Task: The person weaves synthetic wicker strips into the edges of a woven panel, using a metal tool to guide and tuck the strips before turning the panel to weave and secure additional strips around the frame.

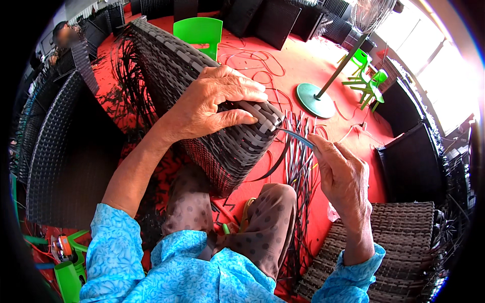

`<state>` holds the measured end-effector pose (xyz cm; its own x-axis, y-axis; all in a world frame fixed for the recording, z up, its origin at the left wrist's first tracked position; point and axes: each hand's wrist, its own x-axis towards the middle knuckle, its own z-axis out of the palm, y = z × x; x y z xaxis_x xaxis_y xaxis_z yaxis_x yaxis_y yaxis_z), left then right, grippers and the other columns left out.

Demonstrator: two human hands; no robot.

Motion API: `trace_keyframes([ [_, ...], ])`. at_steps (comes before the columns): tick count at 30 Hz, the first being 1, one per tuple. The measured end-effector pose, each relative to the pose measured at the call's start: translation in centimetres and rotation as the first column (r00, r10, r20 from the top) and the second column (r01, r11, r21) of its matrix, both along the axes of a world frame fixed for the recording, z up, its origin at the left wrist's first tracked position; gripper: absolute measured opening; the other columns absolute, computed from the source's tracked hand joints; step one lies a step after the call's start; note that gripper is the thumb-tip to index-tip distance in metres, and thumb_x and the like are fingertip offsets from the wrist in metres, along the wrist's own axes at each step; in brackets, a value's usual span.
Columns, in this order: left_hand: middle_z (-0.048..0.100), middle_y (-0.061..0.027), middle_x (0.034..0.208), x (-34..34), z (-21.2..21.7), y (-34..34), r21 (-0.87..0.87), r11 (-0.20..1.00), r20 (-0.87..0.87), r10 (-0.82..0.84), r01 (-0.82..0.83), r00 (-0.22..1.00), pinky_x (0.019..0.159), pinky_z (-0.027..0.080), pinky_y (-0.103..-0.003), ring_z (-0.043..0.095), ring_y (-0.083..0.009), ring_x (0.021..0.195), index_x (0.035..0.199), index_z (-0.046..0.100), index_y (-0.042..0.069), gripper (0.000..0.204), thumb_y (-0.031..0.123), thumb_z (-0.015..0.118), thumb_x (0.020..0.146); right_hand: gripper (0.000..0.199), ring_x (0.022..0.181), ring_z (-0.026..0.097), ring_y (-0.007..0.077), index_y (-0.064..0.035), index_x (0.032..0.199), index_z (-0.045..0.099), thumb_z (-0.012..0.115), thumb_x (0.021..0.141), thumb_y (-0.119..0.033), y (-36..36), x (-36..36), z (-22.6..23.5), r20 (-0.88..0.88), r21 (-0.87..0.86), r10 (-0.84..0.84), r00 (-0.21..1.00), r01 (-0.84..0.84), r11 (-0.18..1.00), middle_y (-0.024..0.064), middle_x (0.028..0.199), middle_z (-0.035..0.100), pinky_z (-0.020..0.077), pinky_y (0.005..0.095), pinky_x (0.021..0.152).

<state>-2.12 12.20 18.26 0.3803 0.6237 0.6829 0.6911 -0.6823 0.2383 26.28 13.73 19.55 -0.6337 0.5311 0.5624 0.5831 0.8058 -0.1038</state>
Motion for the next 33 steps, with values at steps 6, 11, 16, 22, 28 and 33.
trace_keyframes([
  [6, 0.064, -0.0034, 0.114, -0.1, 0.0, 0.0, 0.008, 1.000, -0.010, -0.003, 0.003, 1.000, 0.099, 0.036, -0.038, 0.054, -0.0224, 0.109, 0.105, 0.068, 0.011, 0.039, 0.037, 0.069, 0.076, 0.028, 0.056, 0.058, 0.0270, -0.0129, 0.109, 0.062, 0.060, 0.081, -0.008, 1.7, 0.5, 0.3, 0.066, 0.031, 0.069, 0.995, -0.071, 0.997, 0.0075, 0.068, 0.054, 0.0459, 0.0377, 0.047],
  [11, 0.065, -0.0045, 0.111, -0.2, 0.5, 0.2, -0.007, 0.999, -0.004, -0.036, 0.036, 0.999, 0.098, 0.036, -0.037, 0.055, -0.0223, 0.107, 0.104, 0.068, 0.011, 0.040, 0.037, 0.071, 0.074, 0.027, 0.056, 0.058, 0.0240, -0.0154, 0.108, 0.063, 0.060, 0.081, -0.011, 2.8, 0.7, 1.4, 0.136, 0.075, 0.109, 0.985, -0.120, 0.990, 0.0052, 0.069, 0.055, 0.0455, 0.0360, 0.046],
  [16, 0.065, -0.0069, 0.108, -0.6, 0.9, 0.1, -0.083, 0.996, -0.014, -0.038, 0.037, 0.999, 0.098, 0.036, -0.037, 0.056, -0.0224, 0.105, 0.101, 0.068, 0.009, 0.040, 0.038, 0.072, 0.073, 0.025, 0.057, 0.058, 0.0222, -0.0150, 0.104, 0.064, 0.061, 0.080, -0.010, 4.2, -0.1, 1.2, 0.165, 0.096, 0.178, 0.970, -0.195, 0.976, 0.0040, 0.068, 0.055, 0.0459, 0.0349, 0.045],
  [22, 0.065, -0.0078, 0.106, -0.3, 0.8, 0.5, -0.049, 0.993, 0.035, -0.109, 0.111, 0.993, 0.098, 0.035, -0.039, 0.057, -0.0237, 0.105, 0.096, 0.065, 0.008, 0.039, 0.041, 0.071, 0.075, 0.023, 0.053, 0.056, 0.0212, -0.0148, 0.100, 0.064, 0.061, 0.078, -0.009, 5.0, 0.0, 2.1, 0.203, 0.164, 0.253, 0.946, -0.288, 0.943, 0.0041, 0.062, 0.050, 0.0453, 0.0343, 0.044],
  [28, 0.066, -0.0064, 0.094, -0.5, 1.0, 0.2, -0.048, 0.987, 0.036, -0.152, 0.154, 0.988, 0.089, 0.042, -0.037, 0.061, -0.0233, 0.097, 0.093, 0.065, 0.007, 0.035, 0.034, 0.074, 0.073, 0.021, 0.065, 0.063, 0.0262, -0.0119, 0.104, 0.065, 0.058, 0.084, -0.010, 6.2, -0.6, 2.3, 0.149, -0.121, 0.394, 0.907, -0.379, 0.917, 0.0093, 0.079, 0.065, 0.0499, 0.0357, 0.053],
  [33, 0.066, -0.0060, 0.094, -0.4, 1.0, 0.1, -0.049, 0.988, 0.046, -0.147, 0.149, 0.988, 0.088, 0.042, -0.037, 0.061, -0.0237, 0.097, 0.093, 0.065, 0.007, 0.035, 0.034, 0.075, 0.073, 0.022, 0.068, 0.064, 0.0282, -0.0115, 0.105, 0.065, 0.058, 0.084, -0.011, 6.8, -0.5, 2.3, 0.148, -0.209, 0.432, 0.890, -0.399, 0.893, 0.0108, 0.081, 0.065, 0.0505, 0.0373, 0.057],
])
